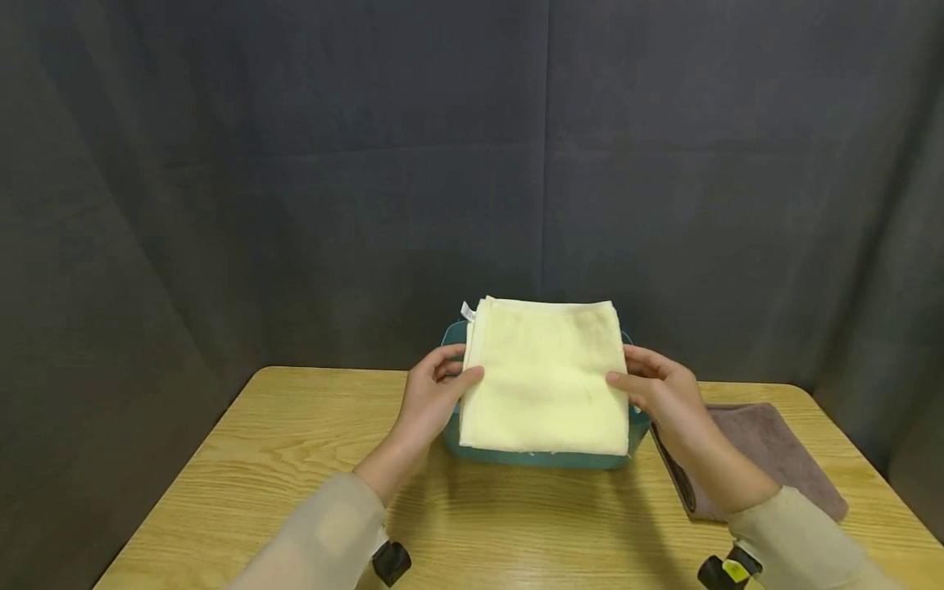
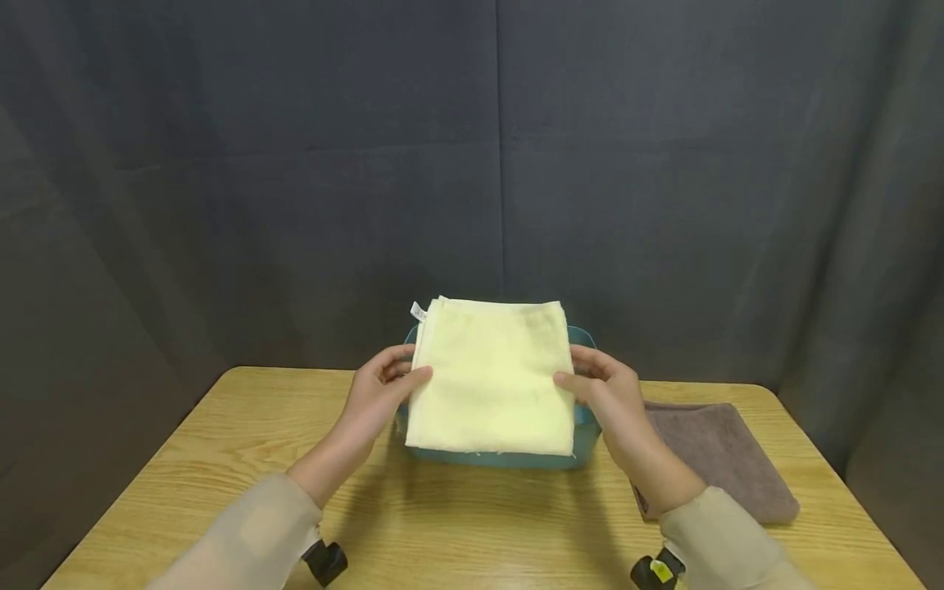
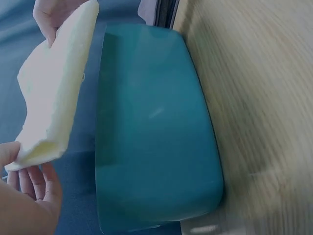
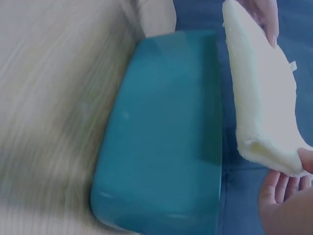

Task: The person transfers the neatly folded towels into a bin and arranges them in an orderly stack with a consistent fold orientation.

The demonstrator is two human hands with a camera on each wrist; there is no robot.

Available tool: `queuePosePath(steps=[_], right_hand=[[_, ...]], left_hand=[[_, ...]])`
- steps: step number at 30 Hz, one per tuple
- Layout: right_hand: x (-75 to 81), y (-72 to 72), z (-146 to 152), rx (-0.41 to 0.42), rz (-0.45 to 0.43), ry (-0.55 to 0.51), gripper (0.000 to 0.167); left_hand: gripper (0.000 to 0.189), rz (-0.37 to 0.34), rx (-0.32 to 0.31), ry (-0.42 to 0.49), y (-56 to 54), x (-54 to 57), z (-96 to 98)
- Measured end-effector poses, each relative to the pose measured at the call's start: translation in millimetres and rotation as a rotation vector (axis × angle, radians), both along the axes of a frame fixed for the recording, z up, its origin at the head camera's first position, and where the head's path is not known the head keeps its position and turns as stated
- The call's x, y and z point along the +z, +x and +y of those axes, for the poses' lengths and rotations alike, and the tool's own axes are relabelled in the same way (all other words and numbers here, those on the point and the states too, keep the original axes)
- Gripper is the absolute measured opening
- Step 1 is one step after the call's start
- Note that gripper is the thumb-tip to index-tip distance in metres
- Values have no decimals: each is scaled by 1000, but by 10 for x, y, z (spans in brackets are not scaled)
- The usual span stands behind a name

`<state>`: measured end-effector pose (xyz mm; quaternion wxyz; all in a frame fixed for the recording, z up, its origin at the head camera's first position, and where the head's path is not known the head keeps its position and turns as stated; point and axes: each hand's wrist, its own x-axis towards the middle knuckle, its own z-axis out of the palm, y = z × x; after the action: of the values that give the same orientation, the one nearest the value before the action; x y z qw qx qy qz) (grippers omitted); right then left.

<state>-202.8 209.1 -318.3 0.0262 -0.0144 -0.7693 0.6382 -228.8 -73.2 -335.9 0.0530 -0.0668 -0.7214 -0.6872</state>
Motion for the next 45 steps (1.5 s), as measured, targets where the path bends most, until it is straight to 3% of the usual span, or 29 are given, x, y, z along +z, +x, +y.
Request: queuePosePath(steps=[3,10,25,36,45], right_hand=[[30,-71,21,11,-20,5,66],[86,-223,-20,27,-80,14,69],[120,-494,-77,40,-113,40,64],[116,-653,-85,114,-178,43,63],[67,-714,-75,133,-175,63,60]], left_hand=[[38,8,-5,-7,-41,14,12],[37,-46,23,-29,-127,37,37],[36,-32,100,-108,-345,67,47],[33,-22,108,-194,-504,24,46],[32,-32,87,-246,-548,-8,70]])
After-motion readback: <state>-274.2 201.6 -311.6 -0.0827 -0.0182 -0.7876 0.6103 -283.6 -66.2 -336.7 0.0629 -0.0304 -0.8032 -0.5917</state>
